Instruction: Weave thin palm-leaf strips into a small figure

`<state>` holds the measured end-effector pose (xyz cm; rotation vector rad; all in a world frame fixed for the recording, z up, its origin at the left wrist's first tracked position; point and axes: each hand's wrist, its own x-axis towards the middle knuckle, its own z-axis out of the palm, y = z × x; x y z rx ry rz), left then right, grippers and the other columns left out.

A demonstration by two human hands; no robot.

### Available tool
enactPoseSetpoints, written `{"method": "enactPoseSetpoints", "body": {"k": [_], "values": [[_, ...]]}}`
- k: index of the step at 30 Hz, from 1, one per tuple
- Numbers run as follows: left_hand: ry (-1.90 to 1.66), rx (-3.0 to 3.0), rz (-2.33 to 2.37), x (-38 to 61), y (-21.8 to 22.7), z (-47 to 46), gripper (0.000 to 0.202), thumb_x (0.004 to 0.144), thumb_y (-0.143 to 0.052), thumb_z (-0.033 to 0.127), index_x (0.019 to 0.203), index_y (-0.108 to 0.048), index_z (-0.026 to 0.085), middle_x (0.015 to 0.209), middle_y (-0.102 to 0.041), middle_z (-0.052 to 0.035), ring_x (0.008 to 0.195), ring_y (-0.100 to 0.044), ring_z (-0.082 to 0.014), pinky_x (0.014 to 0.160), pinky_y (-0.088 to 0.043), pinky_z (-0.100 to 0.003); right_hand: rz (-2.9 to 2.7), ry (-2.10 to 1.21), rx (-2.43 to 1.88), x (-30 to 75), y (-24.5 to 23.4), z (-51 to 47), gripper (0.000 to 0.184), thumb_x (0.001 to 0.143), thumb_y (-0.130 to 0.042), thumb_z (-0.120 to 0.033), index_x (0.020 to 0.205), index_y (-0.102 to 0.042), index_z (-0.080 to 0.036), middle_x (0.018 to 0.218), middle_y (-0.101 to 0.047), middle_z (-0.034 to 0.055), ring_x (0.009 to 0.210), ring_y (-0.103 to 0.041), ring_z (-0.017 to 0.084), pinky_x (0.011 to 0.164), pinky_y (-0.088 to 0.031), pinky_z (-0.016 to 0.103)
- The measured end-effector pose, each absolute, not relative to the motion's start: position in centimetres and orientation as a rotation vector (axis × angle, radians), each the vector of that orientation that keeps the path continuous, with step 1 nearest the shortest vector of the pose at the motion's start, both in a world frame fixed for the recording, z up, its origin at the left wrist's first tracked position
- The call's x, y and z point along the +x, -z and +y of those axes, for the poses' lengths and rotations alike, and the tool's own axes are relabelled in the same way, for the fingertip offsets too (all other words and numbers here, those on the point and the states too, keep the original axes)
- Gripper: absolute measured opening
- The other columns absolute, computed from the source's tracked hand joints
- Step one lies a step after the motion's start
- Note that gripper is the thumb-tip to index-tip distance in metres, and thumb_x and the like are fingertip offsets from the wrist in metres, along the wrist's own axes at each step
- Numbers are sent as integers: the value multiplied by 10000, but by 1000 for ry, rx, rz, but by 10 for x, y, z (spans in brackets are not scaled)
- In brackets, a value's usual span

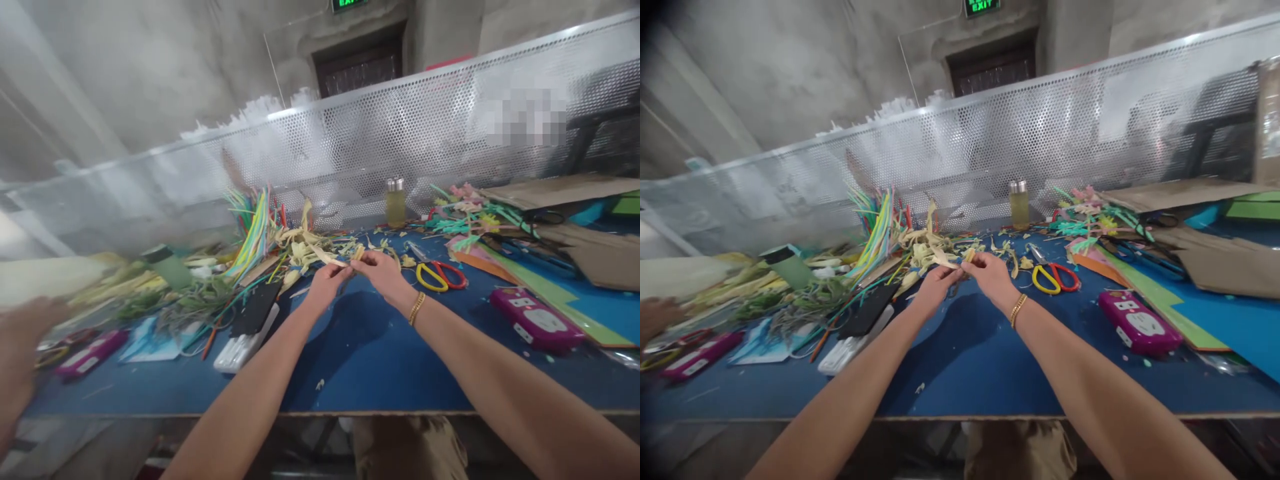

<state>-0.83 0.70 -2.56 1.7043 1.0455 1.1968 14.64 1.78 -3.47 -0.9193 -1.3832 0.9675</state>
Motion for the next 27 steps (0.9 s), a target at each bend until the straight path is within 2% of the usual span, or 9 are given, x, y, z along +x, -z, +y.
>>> {"method": "enactPoseSetpoints", "body": {"k": [2,8,13,16,18,20,23,25,27], "values": [[-1197,1629,1034,-5,27,5,336,725,-680,479,786,-648,151,625,-570,-1,545,-435,-108,538,-335,-248,-1370,-926,-925,148,36,19,300,664,-711,-462,705,-607,-185,673,-596,6,627,-485,133,604,-395,275],[-1254,1420,979,-5,29,8,286,683,-741,415,724,-619,160,551,-516,30,475,-380,-82,491,-283,-242,-1382,-1010,-894,152,32,17,326,713,-677,-489,786,-633,-175,747,-626,25,685,-531,140,654,-423,277],[-1314,1057,841,-6,22,8,276,663,-757,349,791,-590,171,728,-629,-7,642,-566,-126,573,-396,-246,-1459,-780,-917,158,20,10,354,805,-572,-532,756,-630,-186,727,-618,30,684,-536,149,665,-428,287],[-1318,1031,784,-6,19,6,262,690,-745,342,756,-550,179,664,-580,20,578,-524,-95,529,-367,-224,-1618,-601,-891,160,14,2,328,750,-673,-479,926,-666,-202,826,-663,46,756,-581,171,725,-450,309],[-1325,1038,734,-6,19,5,269,692,-749,339,737,-534,183,623,-540,39,542,-492,-81,523,-362,-220,-1731,-500,-862,160,13,-2,421,699,-740,-439,1049,-655,-221,887,-680,53,803,-602,187,769,-459,329],[-1334,1036,709,-6,19,4,259,694,-748,330,745,-538,187,632,-546,38,571,-513,-90,555,-388,-228,-1819,-411,-841,159,14,-4,452,680,-765,-412,1082,-654,-238,907,-689,52,824,-611,198,793,-457,341],[-1322,1033,754,-5,18,5,204,759,-678,361,828,-592,190,713,-616,-2,684,-583,-134,633,-433,-257,-1847,-326,-857,159,15,-2,284,748,-714,-355,1007,-691,-240,884,-701,52,789,-616,196,775,-448,337],[-1284,1043,814,-4,18,5,273,828,-575,437,901,-627,179,776,-657,-44,746,-611,-165,659,-442,-278,-1830,-249,-888,160,16,0,153,805,-653,-310,925,-712,-234,867,-705,56,782,-612,196,769,-435,333],[-1254,1054,867,-4,18,5,367,867,-485,493,928,-642,167,832,-683,-72,796,-625,-182,685,-440,-288,-1823,-161,-915,162,15,1,120,832,-618,-288,870,-718,-233,868,-704,61,815,-607,204,791,-420,337]]}}
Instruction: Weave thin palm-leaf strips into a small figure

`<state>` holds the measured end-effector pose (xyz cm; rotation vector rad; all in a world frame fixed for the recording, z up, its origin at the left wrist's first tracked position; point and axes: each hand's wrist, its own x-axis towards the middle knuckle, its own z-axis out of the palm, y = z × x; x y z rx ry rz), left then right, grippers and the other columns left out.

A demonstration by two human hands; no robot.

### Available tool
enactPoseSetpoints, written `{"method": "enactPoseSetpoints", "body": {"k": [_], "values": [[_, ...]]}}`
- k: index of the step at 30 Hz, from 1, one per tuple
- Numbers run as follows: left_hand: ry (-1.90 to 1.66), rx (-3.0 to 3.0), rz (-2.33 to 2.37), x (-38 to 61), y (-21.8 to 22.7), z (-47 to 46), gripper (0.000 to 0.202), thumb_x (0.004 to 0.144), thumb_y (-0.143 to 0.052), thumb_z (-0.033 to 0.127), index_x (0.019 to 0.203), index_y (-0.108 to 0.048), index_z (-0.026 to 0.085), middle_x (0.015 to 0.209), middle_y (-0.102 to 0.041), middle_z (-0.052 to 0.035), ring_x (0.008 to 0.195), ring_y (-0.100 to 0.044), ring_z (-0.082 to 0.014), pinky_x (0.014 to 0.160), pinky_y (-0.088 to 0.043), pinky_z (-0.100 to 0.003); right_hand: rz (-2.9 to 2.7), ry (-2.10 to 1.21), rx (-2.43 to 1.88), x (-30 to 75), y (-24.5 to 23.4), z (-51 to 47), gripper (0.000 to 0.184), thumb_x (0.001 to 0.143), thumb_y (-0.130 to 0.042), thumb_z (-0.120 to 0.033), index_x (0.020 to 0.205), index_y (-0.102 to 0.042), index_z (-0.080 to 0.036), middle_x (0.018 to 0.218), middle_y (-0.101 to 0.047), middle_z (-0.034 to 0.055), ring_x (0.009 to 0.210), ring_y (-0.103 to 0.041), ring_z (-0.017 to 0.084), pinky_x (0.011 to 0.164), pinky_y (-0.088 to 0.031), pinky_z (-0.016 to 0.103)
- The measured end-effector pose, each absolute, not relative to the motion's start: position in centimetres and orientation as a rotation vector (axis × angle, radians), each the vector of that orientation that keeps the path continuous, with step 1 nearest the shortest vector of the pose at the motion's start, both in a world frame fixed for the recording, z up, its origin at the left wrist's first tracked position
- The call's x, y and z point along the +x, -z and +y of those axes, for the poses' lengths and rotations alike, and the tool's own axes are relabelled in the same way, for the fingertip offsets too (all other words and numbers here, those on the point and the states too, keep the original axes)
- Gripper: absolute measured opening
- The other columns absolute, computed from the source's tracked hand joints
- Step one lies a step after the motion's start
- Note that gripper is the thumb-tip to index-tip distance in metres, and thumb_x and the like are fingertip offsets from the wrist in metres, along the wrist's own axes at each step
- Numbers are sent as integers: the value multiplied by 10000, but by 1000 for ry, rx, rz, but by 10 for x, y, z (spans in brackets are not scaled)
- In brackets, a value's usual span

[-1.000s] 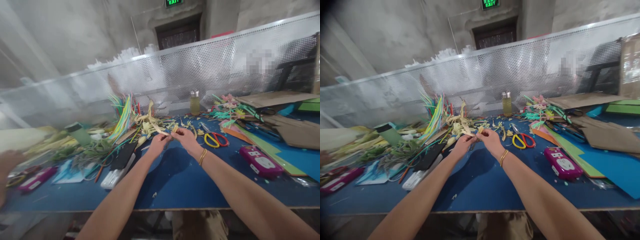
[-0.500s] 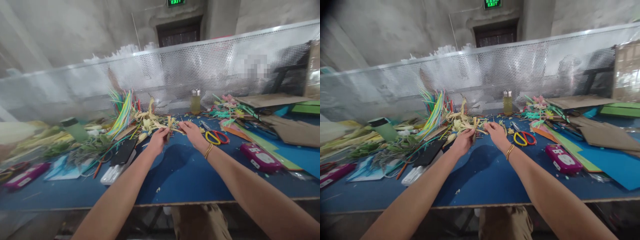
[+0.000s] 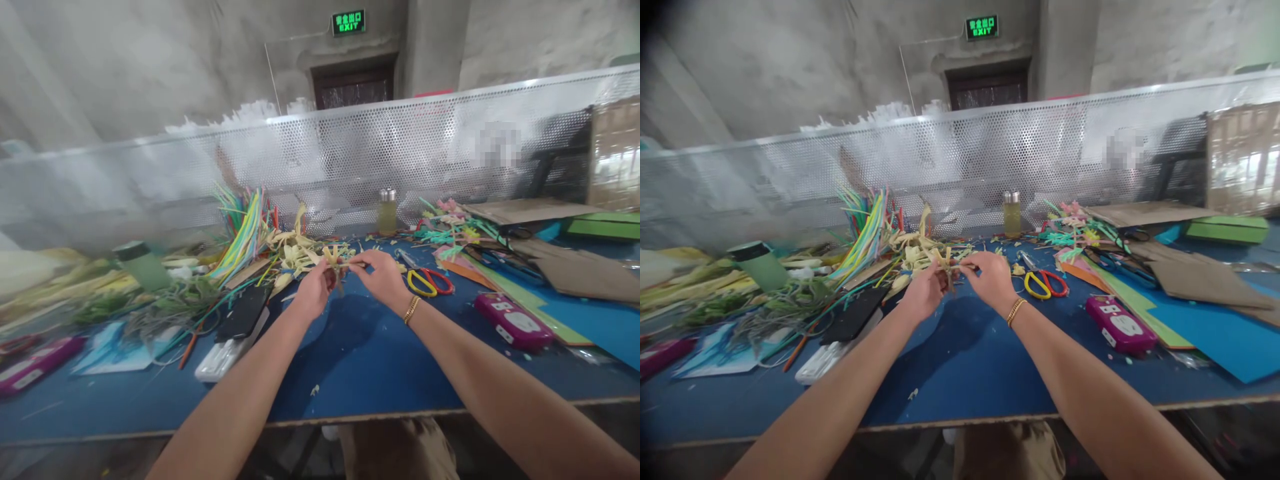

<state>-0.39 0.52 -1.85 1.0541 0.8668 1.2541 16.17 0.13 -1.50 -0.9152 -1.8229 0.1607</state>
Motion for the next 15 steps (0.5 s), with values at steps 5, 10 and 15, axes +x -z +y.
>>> {"method": "enactPoseSetpoints", "body": {"k": [5,10,15], "values": [[-1241,1081,916,-5,23,5,373,841,-502,523,896,-647,184,848,-703,-62,825,-628,-181,733,-428,-292,-1845,-20,-948,163,11,-2,102,830,-618,-282,853,-706,-236,887,-693,61,880,-586,223,847,-386,358],[-1235,1036,784,-9,17,3,286,807,-565,442,891,-662,186,794,-683,-39,771,-618,-162,685,-429,-270,-1872,-4,-970,162,9,-5,57,816,-621,-240,829,-676,-231,901,-695,47,902,-583,223,881,-350,375],[-1207,1097,684,-6,14,-2,211,684,-743,274,842,-632,188,737,-628,8,679,-578,-115,635,-416,-233,-1745,-147,-984,162,12,-1,114,778,-619,-220,885,-658,-228,972,-688,57,978,-581,235,938,-350,411]]}}
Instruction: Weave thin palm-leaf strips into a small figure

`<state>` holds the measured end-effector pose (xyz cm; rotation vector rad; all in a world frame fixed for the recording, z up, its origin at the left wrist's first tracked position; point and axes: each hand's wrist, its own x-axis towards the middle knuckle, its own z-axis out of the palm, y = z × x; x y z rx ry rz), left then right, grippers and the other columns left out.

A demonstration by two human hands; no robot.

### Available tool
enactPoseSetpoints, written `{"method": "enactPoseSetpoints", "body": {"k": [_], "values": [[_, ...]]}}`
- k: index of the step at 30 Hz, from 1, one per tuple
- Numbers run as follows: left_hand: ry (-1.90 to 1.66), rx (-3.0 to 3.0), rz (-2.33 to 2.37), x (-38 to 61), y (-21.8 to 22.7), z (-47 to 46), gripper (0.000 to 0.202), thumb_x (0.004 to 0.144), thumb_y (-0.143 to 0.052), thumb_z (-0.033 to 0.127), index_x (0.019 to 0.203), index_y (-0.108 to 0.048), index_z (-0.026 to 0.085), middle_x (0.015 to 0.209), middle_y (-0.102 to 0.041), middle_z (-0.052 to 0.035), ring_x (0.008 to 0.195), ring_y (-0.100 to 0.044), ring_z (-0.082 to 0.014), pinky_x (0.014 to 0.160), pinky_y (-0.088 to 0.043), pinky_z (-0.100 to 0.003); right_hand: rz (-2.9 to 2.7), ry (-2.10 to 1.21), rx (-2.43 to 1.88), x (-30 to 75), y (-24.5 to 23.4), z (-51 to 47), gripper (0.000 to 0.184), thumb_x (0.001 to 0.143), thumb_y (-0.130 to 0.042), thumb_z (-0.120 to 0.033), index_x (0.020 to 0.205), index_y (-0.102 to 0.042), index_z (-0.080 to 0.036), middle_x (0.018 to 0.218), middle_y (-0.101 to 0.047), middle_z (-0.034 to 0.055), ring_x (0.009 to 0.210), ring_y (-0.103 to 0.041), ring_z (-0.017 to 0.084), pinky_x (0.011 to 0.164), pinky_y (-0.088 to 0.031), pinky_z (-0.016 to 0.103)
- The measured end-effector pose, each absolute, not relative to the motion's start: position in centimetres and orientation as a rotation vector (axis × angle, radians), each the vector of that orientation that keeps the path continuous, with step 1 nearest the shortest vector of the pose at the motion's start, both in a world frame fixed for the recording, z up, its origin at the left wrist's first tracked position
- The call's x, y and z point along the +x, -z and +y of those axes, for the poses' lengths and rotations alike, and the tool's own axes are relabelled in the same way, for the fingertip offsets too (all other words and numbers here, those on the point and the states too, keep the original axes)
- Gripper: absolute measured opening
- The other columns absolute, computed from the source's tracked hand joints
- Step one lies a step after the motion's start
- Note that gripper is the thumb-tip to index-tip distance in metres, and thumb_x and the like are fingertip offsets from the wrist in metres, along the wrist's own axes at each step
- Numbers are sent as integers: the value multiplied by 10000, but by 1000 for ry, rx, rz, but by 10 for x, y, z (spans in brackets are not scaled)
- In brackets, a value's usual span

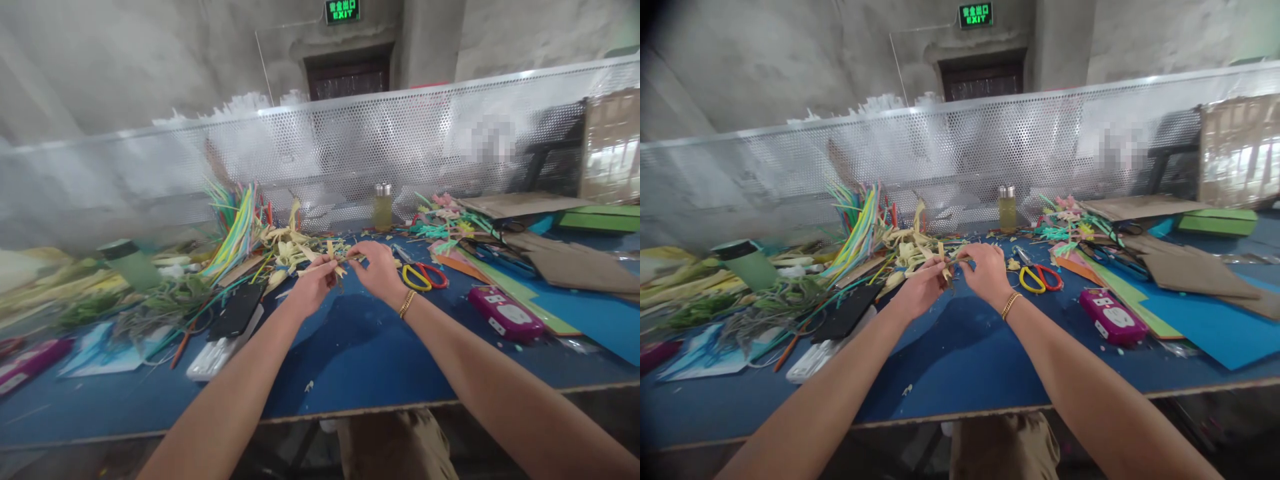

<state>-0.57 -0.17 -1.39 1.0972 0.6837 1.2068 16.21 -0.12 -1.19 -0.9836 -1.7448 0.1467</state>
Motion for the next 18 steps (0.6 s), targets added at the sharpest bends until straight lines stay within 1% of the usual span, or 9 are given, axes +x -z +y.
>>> {"method": "enactPoseSetpoints", "body": {"k": [3,5,7,9,11,14,15,16,18], "values": [[-1331,1192,621,-4,19,-1,244,675,-766,247,871,-634,187,795,-630,11,761,-588,-118,719,-440,-241,-1436,-571,-973,158,16,4,295,723,-644,-291,1004,-634,-203,1011,-675,70,927,-602,212,849,-425,367],[-1431,1257,607,-4,22,0,260,682,-769,245,899,-637,191,846,-640,11,805,-592,-123,762,-445,-251,-1277,-940,-952,153,18,5,302,722,-638,-367,963,-649,-187,982,-683,65,906,-615,202,804,-432,346],[-1490,1320,631,-4,23,0,272,688,-769,247,919,-636,196,882,-651,11,816,-593,-124,771,-444,-256,-1215,-1208,-874,148,21,5,288,725,-650,-431,879,-673,-188,947,-696,53,922,-617,196,792,-419,332],[-1489,1394,678,-3,22,-3,277,694,-767,249,932,-637,194,879,-655,9,789,-588,-120,744,-441,-249,-1159,-1316,-772,143,23,5,300,703,-691,-462,840,-685,-196,919,-702,44,919,-614,186,775,-419,314],[-1439,1457,722,-2,21,-6,317,671,-782,233,951,-642,191,874,-660,5,748,-577,-114,703,-437,-243,-1055,-1357,-698,139,24,4,297,673,-730,-455,814,-680,-199,848,-698,32,863,-615,171,743,-433,298],[-1352,1448,732,0,19,-8,425,595,-812,164,989,-657,195,918,-680,-6,728,-575,-117,674,-437,-240,-913,-1432,-659,138,23,5,265,629,-781,-397,744,-651,-197,747,-672,5,746,-604,142,687,-449,276],[-1325,1414,713,-1,19,-7,430,584,-806,143,988,-665,192,917,-687,-11,726,-579,-120,671,-440,-240,-902,-1458,-647,140,22,5,257,621,-793,-376,721,-640,-194,730,-664,-3,716,-595,129,677,-451,267],[-1294,1363,681,-2,18,-7,407,587,-790,130,974,-676,184,902,-692,-17,722,-583,-124,668,-444,-241,-917,-1482,-631,141,21,6,254,619,-800,-362,699,-633,-189,714,-654,-10,686,-582,115,671,-450,259],[-1223,1215,604,-4,16,-6,287,622,-739,139,906,-698,158,834,-695,-31,709,-594,-135,662,-458,-248,-1008,-1516,-590,146,20,7,257,628,-801,-360,672,-626,-178,675,-630,-20,643,-558,96,676,-449,252]]}}
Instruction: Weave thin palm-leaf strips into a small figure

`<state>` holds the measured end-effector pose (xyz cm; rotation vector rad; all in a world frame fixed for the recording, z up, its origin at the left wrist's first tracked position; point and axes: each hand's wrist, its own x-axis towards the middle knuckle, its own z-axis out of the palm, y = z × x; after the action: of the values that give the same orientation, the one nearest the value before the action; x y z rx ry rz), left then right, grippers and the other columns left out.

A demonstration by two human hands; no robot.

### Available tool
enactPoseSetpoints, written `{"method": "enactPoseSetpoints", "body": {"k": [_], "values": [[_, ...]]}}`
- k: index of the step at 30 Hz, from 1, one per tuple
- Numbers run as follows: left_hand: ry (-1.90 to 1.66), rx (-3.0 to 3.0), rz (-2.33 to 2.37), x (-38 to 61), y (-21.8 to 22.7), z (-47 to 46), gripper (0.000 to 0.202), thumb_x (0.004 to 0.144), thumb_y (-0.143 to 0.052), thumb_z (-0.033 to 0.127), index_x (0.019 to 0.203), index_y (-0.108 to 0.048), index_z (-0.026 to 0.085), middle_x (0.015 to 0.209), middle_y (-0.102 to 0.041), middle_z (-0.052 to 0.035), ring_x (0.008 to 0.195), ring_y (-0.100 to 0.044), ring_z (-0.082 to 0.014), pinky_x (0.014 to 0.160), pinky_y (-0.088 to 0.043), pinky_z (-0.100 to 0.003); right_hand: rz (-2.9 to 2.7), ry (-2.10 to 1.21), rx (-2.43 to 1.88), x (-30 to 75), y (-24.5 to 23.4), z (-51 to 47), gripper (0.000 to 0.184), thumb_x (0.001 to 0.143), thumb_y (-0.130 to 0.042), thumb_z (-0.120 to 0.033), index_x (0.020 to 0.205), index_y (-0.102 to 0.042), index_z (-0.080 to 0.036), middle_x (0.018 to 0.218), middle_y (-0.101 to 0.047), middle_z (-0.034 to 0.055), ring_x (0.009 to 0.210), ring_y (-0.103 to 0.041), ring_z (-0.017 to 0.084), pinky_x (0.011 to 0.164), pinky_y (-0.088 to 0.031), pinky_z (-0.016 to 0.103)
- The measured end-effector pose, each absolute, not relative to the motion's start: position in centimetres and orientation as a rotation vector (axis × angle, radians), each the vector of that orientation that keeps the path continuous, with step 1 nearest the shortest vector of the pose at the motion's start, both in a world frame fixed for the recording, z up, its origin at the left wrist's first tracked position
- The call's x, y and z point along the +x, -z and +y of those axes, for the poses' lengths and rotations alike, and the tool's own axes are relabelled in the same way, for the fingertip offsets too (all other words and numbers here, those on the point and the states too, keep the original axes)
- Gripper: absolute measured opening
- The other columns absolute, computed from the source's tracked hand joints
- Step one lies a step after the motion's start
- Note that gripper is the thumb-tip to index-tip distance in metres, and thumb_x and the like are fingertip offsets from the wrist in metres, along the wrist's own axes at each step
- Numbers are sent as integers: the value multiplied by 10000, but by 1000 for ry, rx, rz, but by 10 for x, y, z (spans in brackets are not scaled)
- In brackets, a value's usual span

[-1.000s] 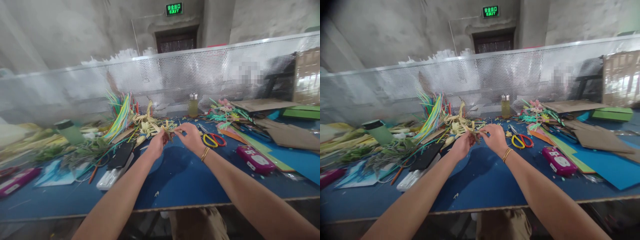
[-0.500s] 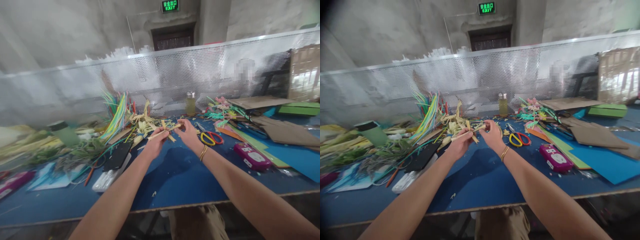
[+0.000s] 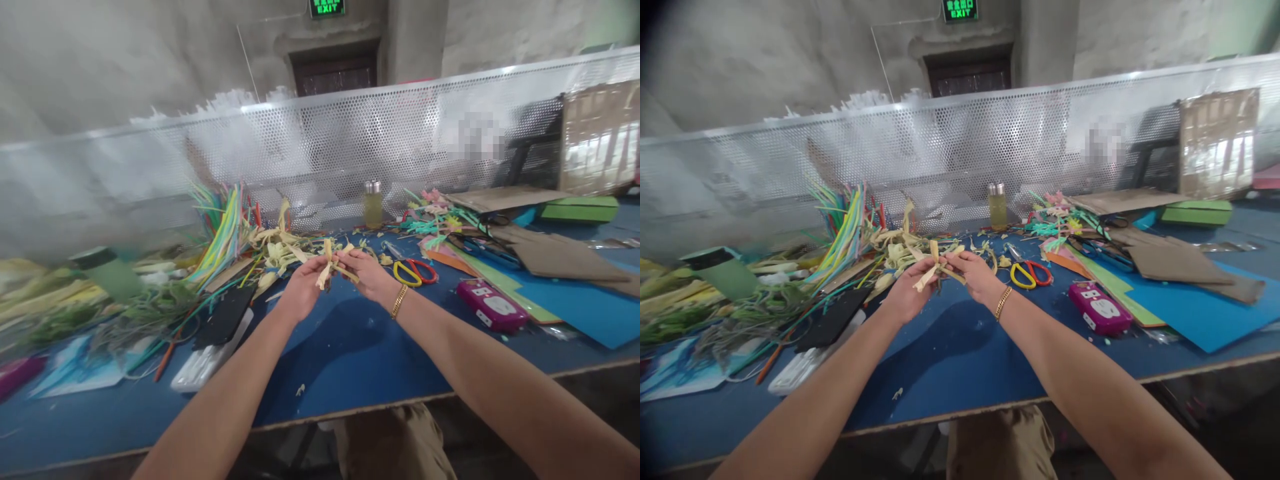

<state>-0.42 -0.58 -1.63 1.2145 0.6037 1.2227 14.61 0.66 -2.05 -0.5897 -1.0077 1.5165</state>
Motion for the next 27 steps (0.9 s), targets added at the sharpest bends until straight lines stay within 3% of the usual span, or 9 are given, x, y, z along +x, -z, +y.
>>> {"method": "enactPoseSetpoints", "body": {"k": [3,6,11,16,24,27], "values": [[-1153,993,561,-7,12,-7,127,725,-661,236,782,-704,131,772,-695,-61,716,-623,-157,668,-486,-262,-1160,-1553,-578,153,21,9,272,644,-794,-387,692,-636,-170,661,-613,-23,645,-556,97,694,-438,260],[-1128,973,579,-5,9,-10,198,794,-617,281,772,-711,108,746,-695,-79,697,-629,-154,661,-496,-255,-1252,-1510,-630,155,24,12,292,658,-775,-426,709,-648,-169,693,-629,-9,662,-557,106,687,-414,265],[-1143,1019,586,0,11,-10,126,741,-677,213,748,-716,93,701,-683,-66,643,-611,-129,649,-491,-236,-1306,-1256,-689,153,26,17,335,681,-724,-483,611,-626,-170,603,-596,-13,605,-494,105,662,-383,271],[-1100,1058,602,2,13,-9,164,704,-730,257,769,-716,107,703,-684,-53,596,-597,-125,586,-479,-243,-1308,-1199,-728,155,26,18,328,674,-713,-483,618,-623,-172,648,-608,0,657,-517,125,721,-403,289],[-1212,1146,684,-1,21,-5,232,650,-789,284,831,-745,144,808,-725,-63,718,-637,-150,724,-485,-272,-1479,-974,-924,165,22,20,360,755,-614,-508,618,-594,-175,636,-590,3,630,-504,123,655,-383,265],[-1339,1299,744,-5,21,-1,283,630,-810,300,879,-757,176,879,-737,-52,782,-636,-160,776,-469,-282,-1553,-640,-1139,171,13,15,407,828,-523,-542,642,-576,-184,664,-597,9,643,-509,130,626,-350,263]]}}
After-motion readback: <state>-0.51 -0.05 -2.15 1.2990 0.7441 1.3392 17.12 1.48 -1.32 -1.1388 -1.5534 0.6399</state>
